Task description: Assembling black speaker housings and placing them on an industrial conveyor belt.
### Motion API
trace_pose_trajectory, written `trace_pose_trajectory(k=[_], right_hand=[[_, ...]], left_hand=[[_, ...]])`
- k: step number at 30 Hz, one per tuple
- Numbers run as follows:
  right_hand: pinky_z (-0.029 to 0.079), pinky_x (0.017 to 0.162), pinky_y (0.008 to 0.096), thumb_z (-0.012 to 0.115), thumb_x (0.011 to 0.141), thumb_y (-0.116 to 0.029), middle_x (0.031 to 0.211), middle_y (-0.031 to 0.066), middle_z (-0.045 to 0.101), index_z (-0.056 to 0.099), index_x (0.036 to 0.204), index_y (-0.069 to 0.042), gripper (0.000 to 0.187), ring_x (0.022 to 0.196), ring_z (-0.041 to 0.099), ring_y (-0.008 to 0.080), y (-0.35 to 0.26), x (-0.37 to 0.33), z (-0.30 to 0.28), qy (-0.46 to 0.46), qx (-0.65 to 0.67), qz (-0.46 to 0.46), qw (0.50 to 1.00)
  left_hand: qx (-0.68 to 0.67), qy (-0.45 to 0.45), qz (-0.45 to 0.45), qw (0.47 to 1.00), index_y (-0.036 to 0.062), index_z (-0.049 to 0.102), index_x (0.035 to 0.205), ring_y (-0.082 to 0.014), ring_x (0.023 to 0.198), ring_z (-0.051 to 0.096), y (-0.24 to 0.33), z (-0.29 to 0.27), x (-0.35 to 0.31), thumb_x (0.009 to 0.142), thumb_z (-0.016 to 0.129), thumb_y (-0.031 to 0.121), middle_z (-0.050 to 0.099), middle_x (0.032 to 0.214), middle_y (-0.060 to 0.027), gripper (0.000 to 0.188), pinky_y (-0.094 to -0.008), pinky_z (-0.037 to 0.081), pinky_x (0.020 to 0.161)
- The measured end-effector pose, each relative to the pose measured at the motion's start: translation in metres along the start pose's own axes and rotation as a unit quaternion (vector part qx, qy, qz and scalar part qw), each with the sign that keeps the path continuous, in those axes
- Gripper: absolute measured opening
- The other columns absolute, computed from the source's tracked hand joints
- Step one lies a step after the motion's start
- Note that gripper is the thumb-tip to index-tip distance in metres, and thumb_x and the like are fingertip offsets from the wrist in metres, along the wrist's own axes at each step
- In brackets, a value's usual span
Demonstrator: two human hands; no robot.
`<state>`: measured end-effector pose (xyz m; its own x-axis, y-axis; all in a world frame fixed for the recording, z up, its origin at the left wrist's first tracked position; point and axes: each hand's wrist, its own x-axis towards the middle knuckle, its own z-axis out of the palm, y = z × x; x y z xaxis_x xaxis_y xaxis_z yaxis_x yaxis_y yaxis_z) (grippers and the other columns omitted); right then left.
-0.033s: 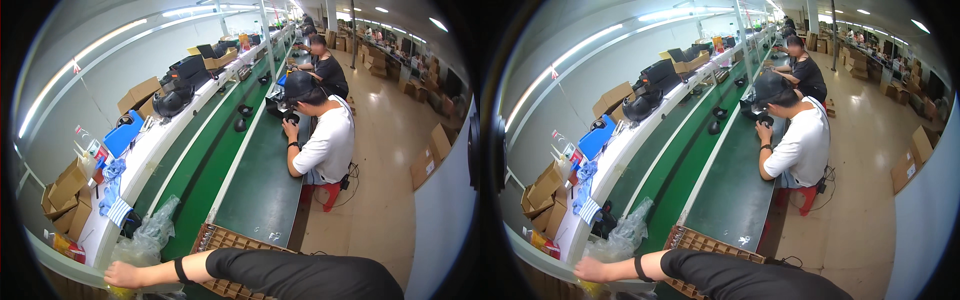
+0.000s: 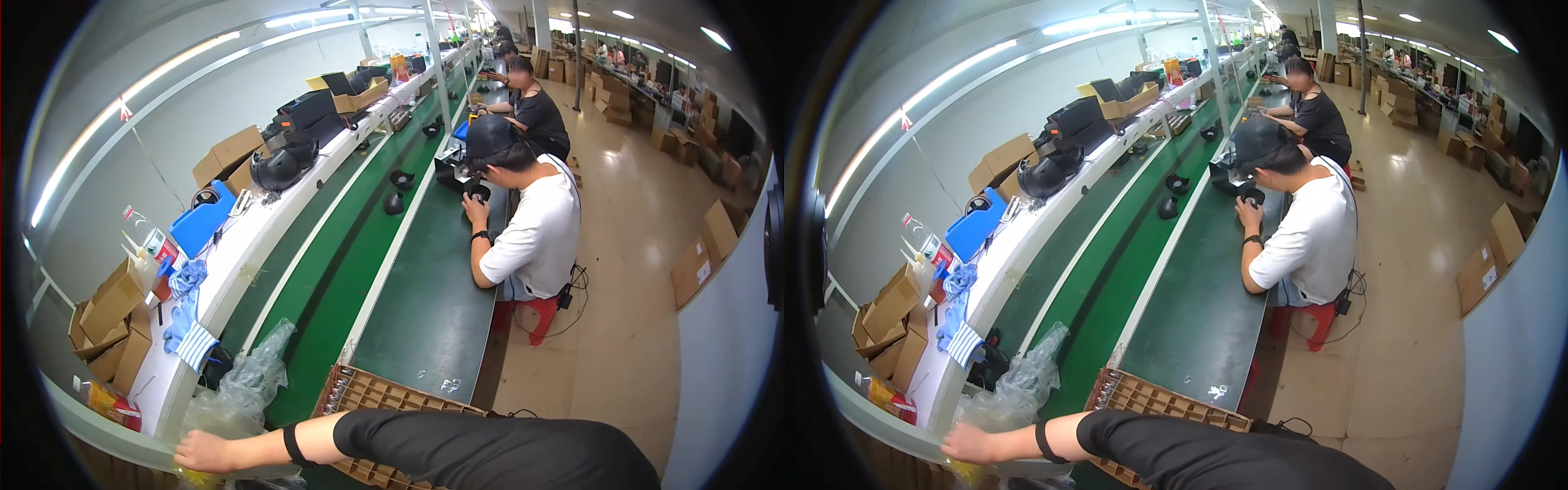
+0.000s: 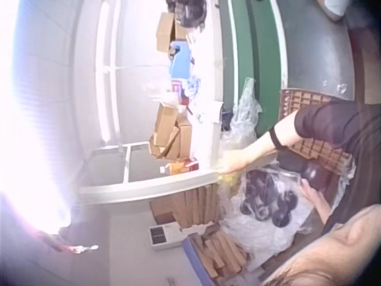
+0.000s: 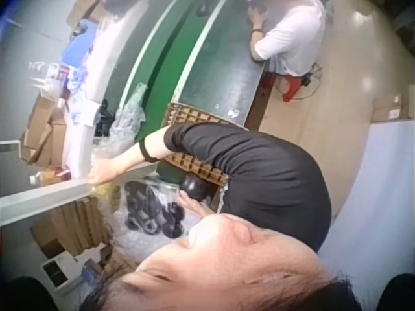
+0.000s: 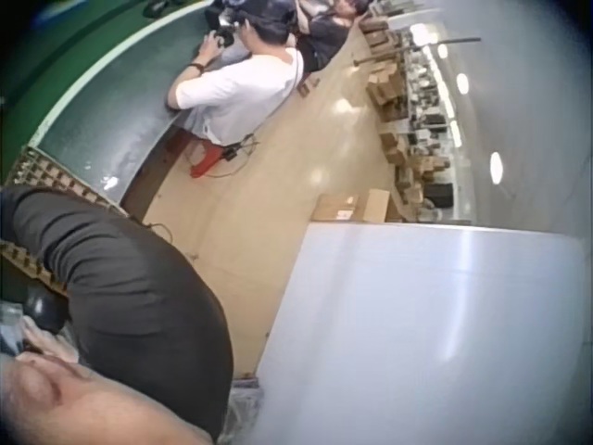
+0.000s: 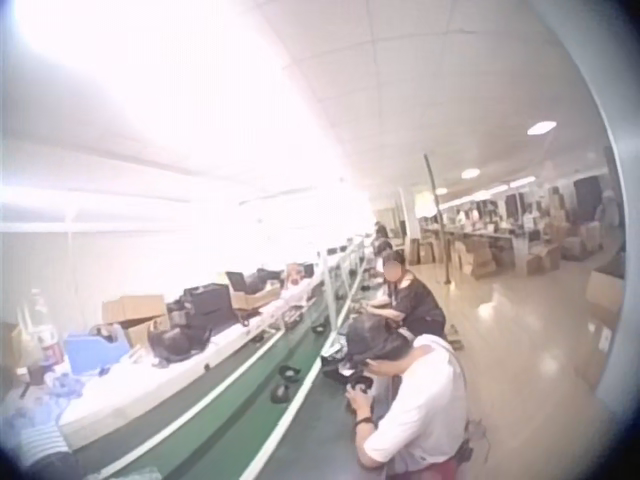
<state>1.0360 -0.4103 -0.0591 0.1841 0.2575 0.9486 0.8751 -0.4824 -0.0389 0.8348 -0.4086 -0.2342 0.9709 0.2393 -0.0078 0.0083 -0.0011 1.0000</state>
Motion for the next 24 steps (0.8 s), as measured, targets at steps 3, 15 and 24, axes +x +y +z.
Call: trace_pose_trajectory(k=[3, 15, 24], right_hand=[[0.044, 0.058, 0.0381, 0.055, 0.077, -0.017, 0.08, 0.0093, 0.052, 0.048, 0.079, -0.006, 0.013, 0.075, 0.056, 0.0271, -0.001, -0.009, 0.02, 0.008, 0.113, 0.06, 0.992], [0.044, 0.09, 0.0452, 0.061, 0.087, -0.033, 0.114, 0.0253, 0.052, 0.057, 0.106, -0.001, 0.038, 0.105, 0.051, 0.0426, 0.006, -0.066, -0.041, -0.02, 0.411, -0.015, 0.911], [0.046, 0.084, 0.0427, 0.069, 0.083, -0.033, 0.102, 0.0188, 0.058, 0.057, 0.107, -0.001, 0.042, 0.098, 0.055, 0.0363, -0.022, -0.136, -0.172, -0.204, 0.515, 0.092, 0.827]], left_hand=[[-0.004, -0.035, -0.002, 0.999, -0.0039, 0.056, 0.105, -0.0222, 0.072, 0.057, -0.001, -0.002, 0.011, 0.092, 0.055, 0.026, 0.059, 0.085, -0.0133, 0.033, -0.036, 0.05, 0.063], [-0.016, -0.235, -0.038, 0.971, -0.0023, 0.055, 0.108, -0.0208, 0.074, 0.059, -0.008, 0.046, 0.029, 0.092, 0.054, 0.028, 0.06, 0.089, -0.0137, 0.034, -0.0345, 0.051, 0.063], [-0.043, -0.334, -0.075, 0.939, -0.0011, 0.055, 0.111, -0.0198, 0.076, 0.06, -0.019, 0.075, 0.019, 0.092, 0.053, 0.029, 0.061, 0.092, -0.0141, 0.035, -0.0333, 0.051, 0.063]])
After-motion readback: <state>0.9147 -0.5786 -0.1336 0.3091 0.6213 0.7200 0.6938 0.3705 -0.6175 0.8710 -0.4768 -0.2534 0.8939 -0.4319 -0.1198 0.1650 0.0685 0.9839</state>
